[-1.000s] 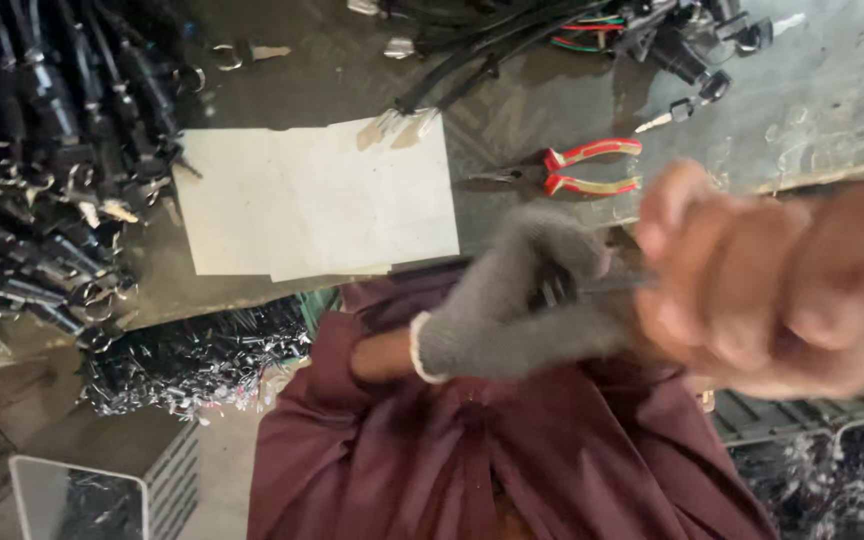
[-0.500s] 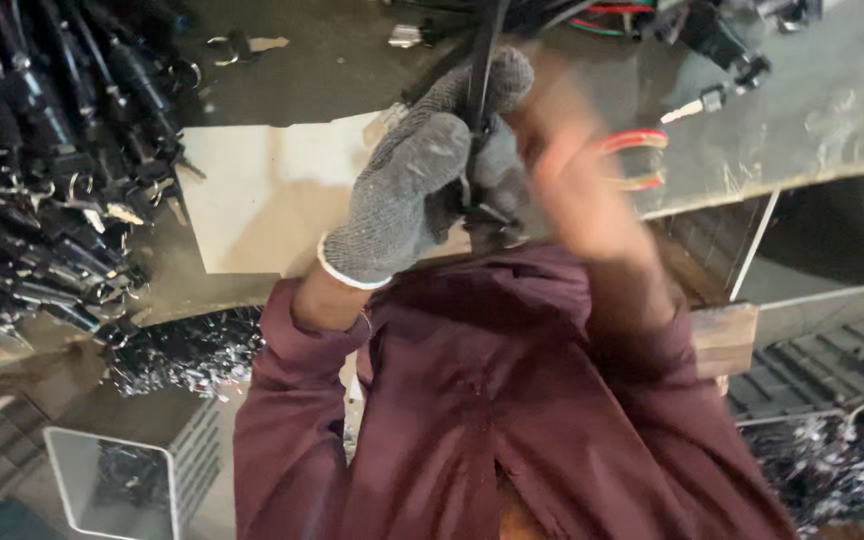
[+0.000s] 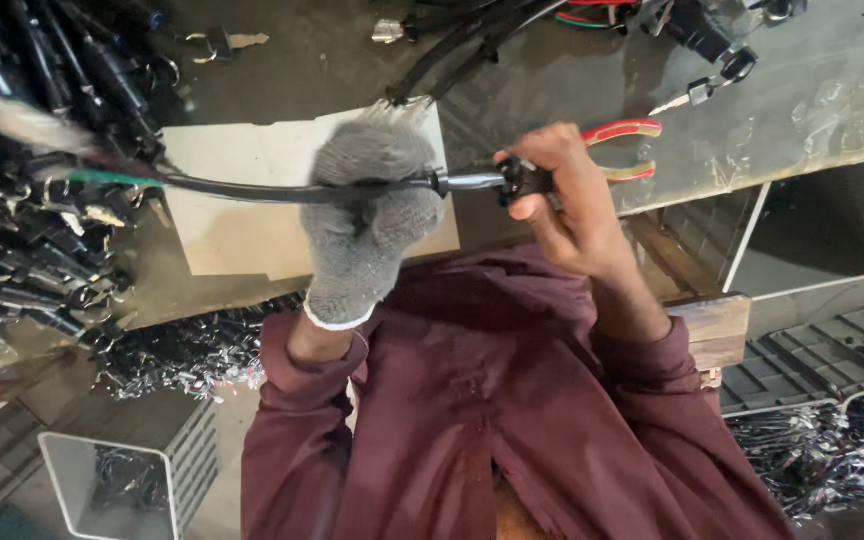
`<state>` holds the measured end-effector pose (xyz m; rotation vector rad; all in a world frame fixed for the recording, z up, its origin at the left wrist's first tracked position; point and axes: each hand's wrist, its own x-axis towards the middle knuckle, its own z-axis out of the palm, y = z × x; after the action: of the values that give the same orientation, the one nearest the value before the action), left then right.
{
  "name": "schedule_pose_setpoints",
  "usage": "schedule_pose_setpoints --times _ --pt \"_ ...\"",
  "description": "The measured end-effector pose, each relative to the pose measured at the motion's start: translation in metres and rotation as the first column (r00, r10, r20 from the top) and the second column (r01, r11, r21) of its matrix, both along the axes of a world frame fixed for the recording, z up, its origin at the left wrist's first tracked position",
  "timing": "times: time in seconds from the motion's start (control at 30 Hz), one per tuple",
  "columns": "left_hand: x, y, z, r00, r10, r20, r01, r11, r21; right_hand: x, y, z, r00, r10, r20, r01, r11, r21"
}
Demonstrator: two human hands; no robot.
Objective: The person works at a workbench processing a black electrical cable. They hold the cable with a gloved hand, use red-handled pliers to cut and strip the cable end, pull the outer jacket to expose inner colored wires, and work a connector onto the cable end, repeating the stripping and fitting steps.
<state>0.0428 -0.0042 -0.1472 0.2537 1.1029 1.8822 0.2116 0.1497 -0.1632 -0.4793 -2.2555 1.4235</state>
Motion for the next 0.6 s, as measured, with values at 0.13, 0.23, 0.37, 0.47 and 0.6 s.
schedule_pose_setpoints --times 0.13,0.23,0.37,0.47,0.6 --pt "0.0 0.006 0.008 0.932 -0.052 -0.358 0.083 0.994 0.071 -0.003 -0.003 -0.003 0.999 -0.009 -0.048 0.022 0.961 0.276" --pt "0.0 0.017 0.018 0.785 -0.12 -0.607 0.161 0.987 0.014 -0.003 -0.009 -0.005 0.999 -0.002 -0.041 0.013 0.966 0.258" --pt "-0.008 0.023 0.031 0.619 -0.249 -0.745 0.176 0.968 -0.178 -0.001 -0.016 -0.004 0.997 -0.034 -0.074 0.04 0.995 0.094" --pt "-0.013 0.024 0.035 0.368 -0.254 -0.894 0.11 0.967 -0.23 0.0 -0.019 -0.007 0.995 -0.042 -0.094 0.05 0.995 0.082" --pt "-0.018 0.024 0.037 0.54 -0.251 -0.803 0.155 0.968 -0.199 0.0 -0.022 -0.013 0.997 -0.037 -0.07 0.04 0.999 0.035"
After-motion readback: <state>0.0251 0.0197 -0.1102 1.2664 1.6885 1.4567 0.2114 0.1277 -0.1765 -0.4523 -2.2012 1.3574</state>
